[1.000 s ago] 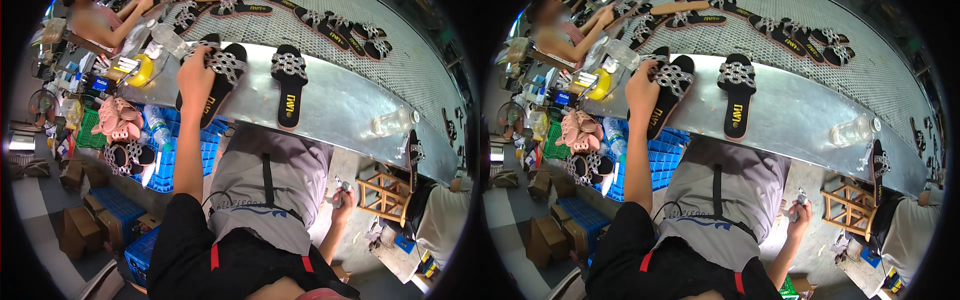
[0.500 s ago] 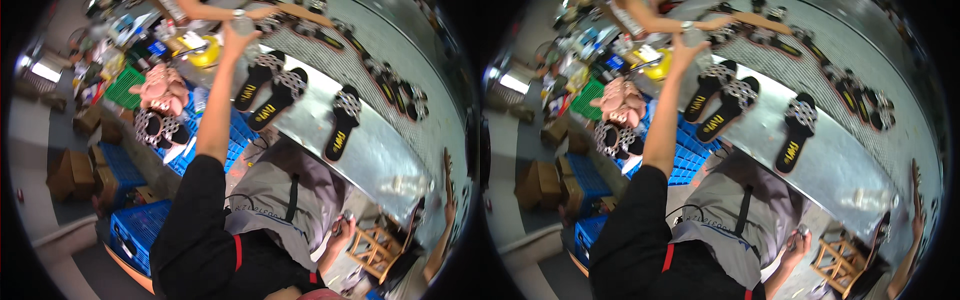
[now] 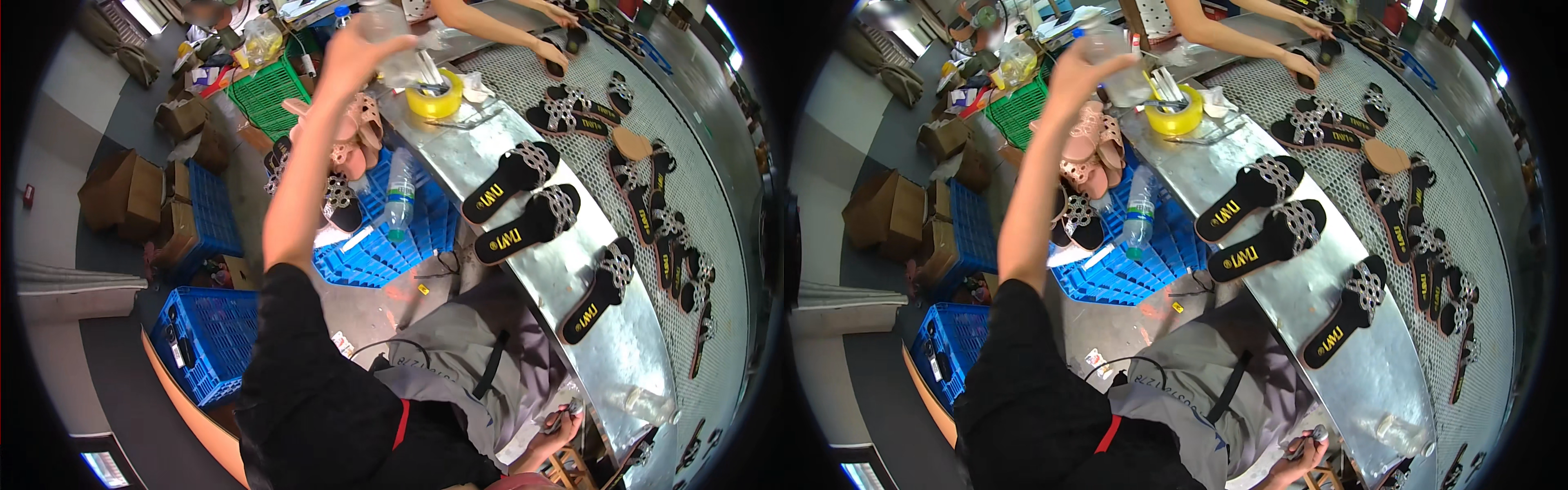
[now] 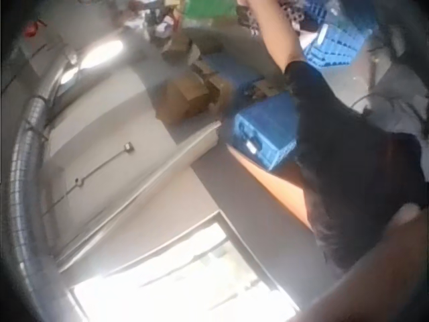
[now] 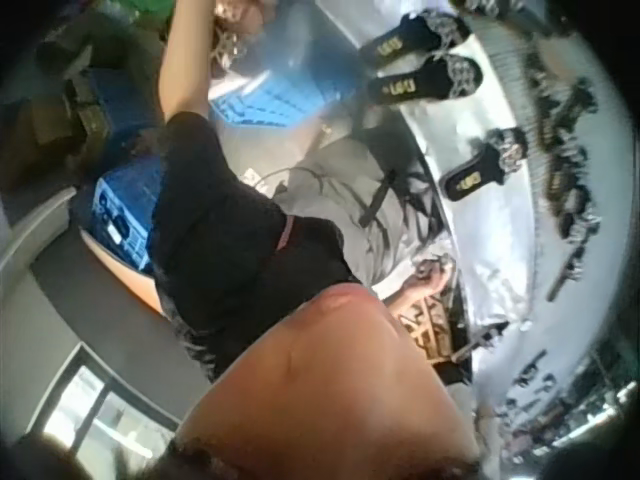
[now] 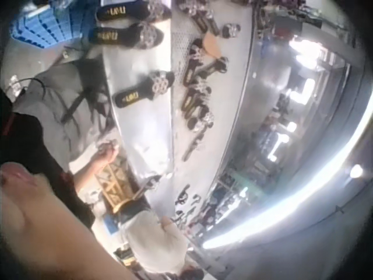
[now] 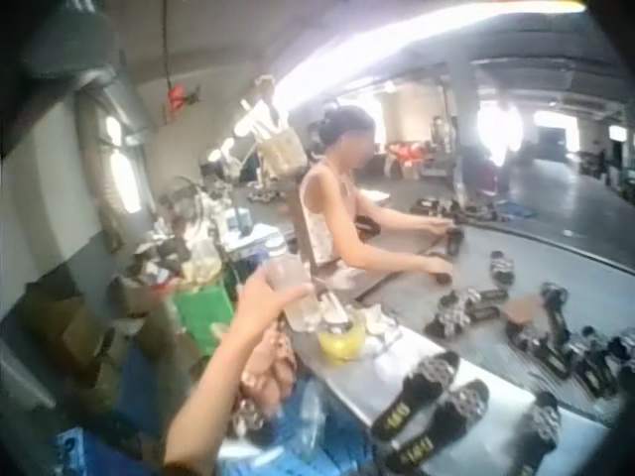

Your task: Cleaning and assembling components of slippers/sandals on a factory conveyor belt.

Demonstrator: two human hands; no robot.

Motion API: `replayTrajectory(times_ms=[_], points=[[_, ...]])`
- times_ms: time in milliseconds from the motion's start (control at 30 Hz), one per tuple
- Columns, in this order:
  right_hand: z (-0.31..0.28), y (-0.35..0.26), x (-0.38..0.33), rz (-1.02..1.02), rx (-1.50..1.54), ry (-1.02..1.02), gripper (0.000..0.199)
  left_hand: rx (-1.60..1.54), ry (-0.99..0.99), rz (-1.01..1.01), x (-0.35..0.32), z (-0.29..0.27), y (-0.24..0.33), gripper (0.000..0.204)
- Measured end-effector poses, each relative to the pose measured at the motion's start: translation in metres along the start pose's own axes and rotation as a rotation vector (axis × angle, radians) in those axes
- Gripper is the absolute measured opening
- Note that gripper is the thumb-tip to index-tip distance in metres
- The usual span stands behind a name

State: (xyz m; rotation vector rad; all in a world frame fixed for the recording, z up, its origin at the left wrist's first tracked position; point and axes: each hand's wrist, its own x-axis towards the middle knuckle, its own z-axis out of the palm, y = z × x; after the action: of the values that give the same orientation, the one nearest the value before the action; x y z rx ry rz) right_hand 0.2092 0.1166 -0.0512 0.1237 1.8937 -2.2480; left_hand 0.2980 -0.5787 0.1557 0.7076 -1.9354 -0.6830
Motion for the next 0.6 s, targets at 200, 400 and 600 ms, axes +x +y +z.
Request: replayTrajectory(times_ms=[200,400,600], points=[[-0.023,-0.014,0.023,0.013,-0.131,0.067,0.031,0.163,0.207,-0.241,0.034,-0.146,-0.065,0.072],[-0.053,-0.032,0.027,-0.071,-0.222,0.343,0.017,0.018,0.173,-0.316,0.08,-0.111,-0.191,0.071],[-0.097,-0.021,0.021,-0.089,-0.206,0.528,0.035,-0.173,0.122,-0.407,0.109,-0.054,-0.247,0.067]])
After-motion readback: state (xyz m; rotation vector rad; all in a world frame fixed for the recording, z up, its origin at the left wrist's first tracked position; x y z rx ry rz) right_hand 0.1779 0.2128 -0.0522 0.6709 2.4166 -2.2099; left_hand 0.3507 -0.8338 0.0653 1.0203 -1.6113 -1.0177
